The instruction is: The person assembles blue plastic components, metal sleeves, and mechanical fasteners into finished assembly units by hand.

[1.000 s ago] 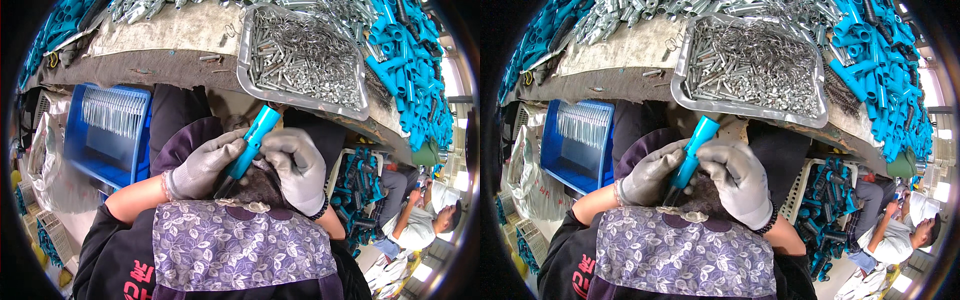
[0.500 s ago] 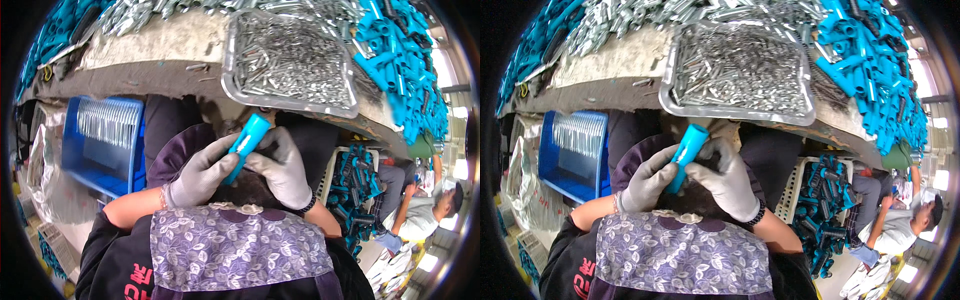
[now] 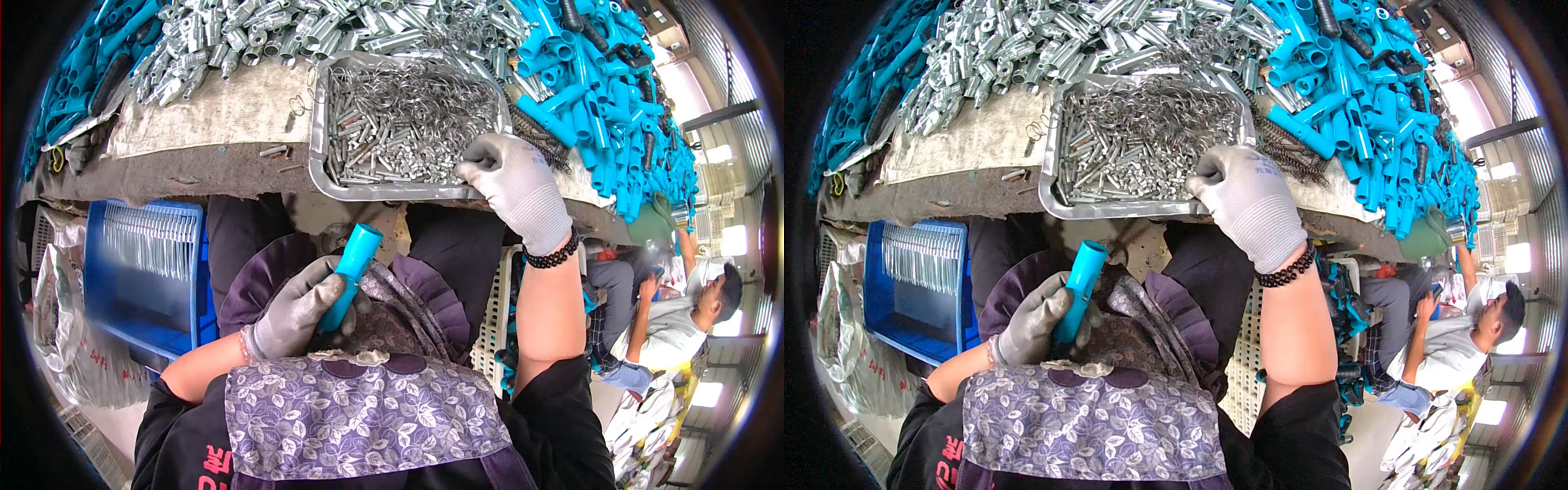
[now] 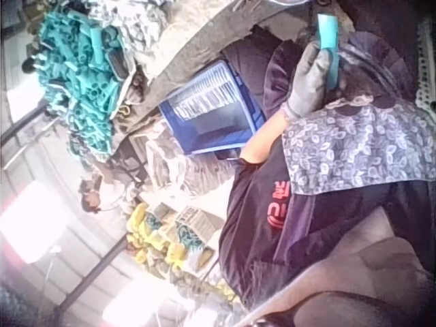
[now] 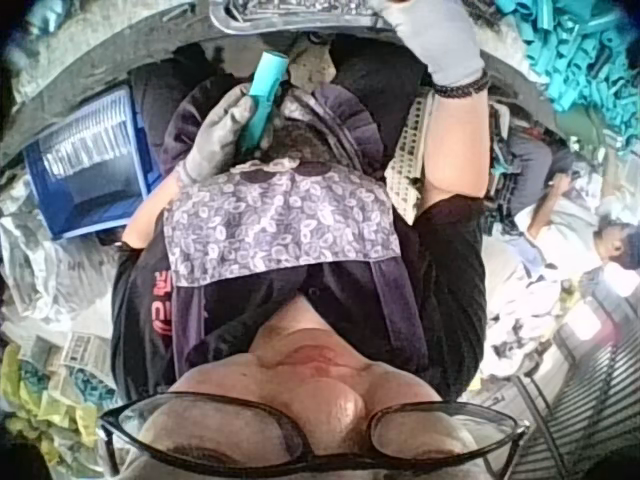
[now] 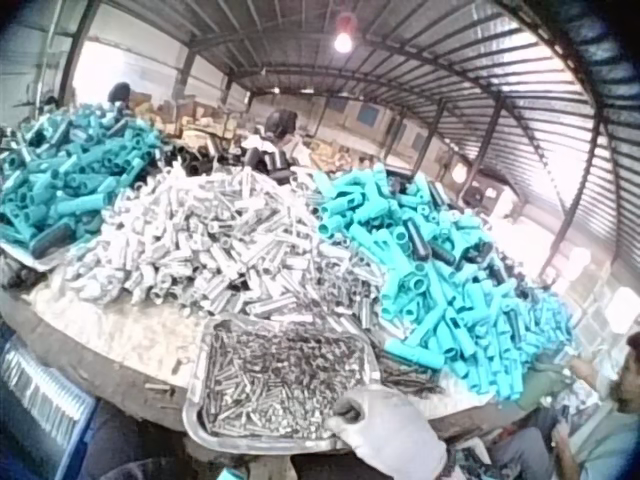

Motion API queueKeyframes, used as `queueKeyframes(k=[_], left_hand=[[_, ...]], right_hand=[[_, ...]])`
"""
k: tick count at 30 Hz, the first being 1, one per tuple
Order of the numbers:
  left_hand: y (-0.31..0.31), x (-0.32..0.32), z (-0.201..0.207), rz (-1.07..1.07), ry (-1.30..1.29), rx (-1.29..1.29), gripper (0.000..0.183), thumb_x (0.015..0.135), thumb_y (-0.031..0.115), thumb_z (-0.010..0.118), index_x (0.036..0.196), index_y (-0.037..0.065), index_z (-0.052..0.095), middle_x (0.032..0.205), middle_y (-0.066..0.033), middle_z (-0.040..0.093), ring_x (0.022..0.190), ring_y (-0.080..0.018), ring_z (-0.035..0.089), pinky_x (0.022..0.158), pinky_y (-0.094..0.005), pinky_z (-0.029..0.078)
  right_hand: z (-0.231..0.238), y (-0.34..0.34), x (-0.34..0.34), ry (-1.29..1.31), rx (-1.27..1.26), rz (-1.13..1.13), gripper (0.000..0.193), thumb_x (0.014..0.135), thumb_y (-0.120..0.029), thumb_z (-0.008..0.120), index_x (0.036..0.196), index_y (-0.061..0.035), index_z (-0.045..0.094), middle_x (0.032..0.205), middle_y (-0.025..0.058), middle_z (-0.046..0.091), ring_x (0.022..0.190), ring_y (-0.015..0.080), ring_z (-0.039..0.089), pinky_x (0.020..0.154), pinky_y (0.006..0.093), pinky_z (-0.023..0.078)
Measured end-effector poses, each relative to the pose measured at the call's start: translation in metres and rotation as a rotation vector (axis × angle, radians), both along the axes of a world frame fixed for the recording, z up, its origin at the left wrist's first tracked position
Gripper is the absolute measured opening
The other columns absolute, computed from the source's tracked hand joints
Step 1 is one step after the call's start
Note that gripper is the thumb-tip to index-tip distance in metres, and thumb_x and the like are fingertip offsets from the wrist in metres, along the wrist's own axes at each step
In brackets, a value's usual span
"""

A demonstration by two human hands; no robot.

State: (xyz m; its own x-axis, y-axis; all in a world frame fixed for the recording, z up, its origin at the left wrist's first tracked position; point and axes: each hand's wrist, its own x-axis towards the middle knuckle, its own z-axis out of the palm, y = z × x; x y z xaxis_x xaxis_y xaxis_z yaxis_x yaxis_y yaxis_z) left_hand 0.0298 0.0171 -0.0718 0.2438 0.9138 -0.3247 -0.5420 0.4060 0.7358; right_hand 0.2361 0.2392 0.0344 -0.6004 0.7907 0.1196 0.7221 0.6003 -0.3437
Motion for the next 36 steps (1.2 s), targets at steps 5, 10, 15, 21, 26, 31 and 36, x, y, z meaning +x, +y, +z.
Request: queueKeyframes(k=[5, 10, 15, 21, 26, 31, 36], left_hand=[[-0.001, 0.003, -0.003, 0.036, 0.036, 0.037, 0.057, 0.098, 0.055, 0.054, 0.129, 0.007, 0.050, 0.097, -0.0027, 0.062, 0.076, -0.0087, 0.058, 0.067, -0.0247, 0.048], [0.001, -0.001, 0.004, 0.010, 0.099, -0.029, 0.061, 0.097, 0.059, 0.053, 0.128, 0.007, 0.052, 0.096, -0.0003, 0.059, 0.077, -0.0083, 0.056, 0.067, -0.0242, 0.048], [0.001, -0.002, 0.005, 0.013, 0.083, -0.026, 0.064, 0.096, 0.063, 0.051, 0.127, 0.007, 0.052, 0.091, -0.0010, 0.059, 0.071, -0.0091, 0.056, 0.062, -0.0247, 0.049], [0.004, -0.005, 0.001, 0.079, -0.031, -0.023, 0.079, 0.094, 0.071, 0.044, 0.132, 0.003, 0.050, 0.082, -0.0063, 0.061, 0.058, -0.0132, 0.056, 0.051, -0.0258, 0.045], [0.004, -0.006, -0.004, -0.010, -0.403, 0.034, 0.073, 0.099, 0.069, 0.031, 0.136, 0.009, 0.049, 0.064, -0.0044, 0.055, 0.047, -0.0113, 0.048, 0.046, -0.0246, 0.038], [0.000, -0.001, -0.007, -0.004, -0.550, 0.028, 0.060, 0.100, 0.065, 0.033, 0.117, 0.011, 0.053, 0.056, -0.0054, 0.052, 0.042, -0.0150, 0.046, 0.040, -0.0282, 0.037], [0.002, -0.003, -0.002, 0.015, -0.463, -0.026, 0.061, 0.099, 0.066, 0.036, 0.116, 0.010, 0.053, 0.059, -0.0054, 0.052, 0.043, -0.0145, 0.045, 0.041, -0.0279, 0.037]], right_hand=[[-0.002, 0.003, 0.003, -0.009, -0.096, -0.032, 0.015, 0.084, -0.015, 0.068, 0.090, -0.0018, 0.068, 0.088, 0.0168, 0.066, 0.086, 0.0328, 0.065, 0.078, 0.0405, 0.051], [-0.006, -0.001, 0.009, 0.041, -0.067, -0.006, 0.013, 0.086, -0.014, 0.066, 0.092, -0.0020, 0.067, 0.088, 0.0156, 0.065, 0.086, 0.0321, 0.065, 0.077, 0.0395, 0.050], [0.005, -0.008, 0.004, 0.240, -0.093, -0.099, 0.012, 0.088, -0.012, 0.065, 0.094, -0.0008, 0.066, 0.090, 0.0143, 0.066, 0.082, 0.0259, 0.066, 0.075, 0.0350, 0.051], [-0.011, -0.077, -0.007, 0.708, -0.555, 0.082, 0.010, 0.091, 0.002, 0.066, 0.100, -0.0014, 0.065, 0.093, 0.0042, 0.068, 0.080, 0.0094, 0.062, 0.071, 0.0239, 0.049], [-0.055, -0.128, -0.031, 0.812, -0.963, 0.051, 0.017, 0.087, 0.002, 0.073, 0.102, -0.0015, 0.066, 0.093, 0.0026, 0.068, 0.083, 0.0062, 0.062, 0.073, 0.0219, 0.050], [-0.077, -0.134, -0.040, 0.941, -0.821, 0.178, 0.014, 0.083, -0.003, 0.079, 0.091, -0.0030, 0.068, 0.093, 0.0031, 0.068, 0.086, 0.0108, 0.066, 0.075, 0.0244, 0.051], [-0.079, -0.131, -0.045, 0.952, -0.911, 0.204, 0.015, 0.083, -0.006, 0.080, 0.091, -0.0038, 0.068, 0.094, 0.0038, 0.067, 0.087, 0.0118, 0.065, 0.080, 0.0263, 0.050]])
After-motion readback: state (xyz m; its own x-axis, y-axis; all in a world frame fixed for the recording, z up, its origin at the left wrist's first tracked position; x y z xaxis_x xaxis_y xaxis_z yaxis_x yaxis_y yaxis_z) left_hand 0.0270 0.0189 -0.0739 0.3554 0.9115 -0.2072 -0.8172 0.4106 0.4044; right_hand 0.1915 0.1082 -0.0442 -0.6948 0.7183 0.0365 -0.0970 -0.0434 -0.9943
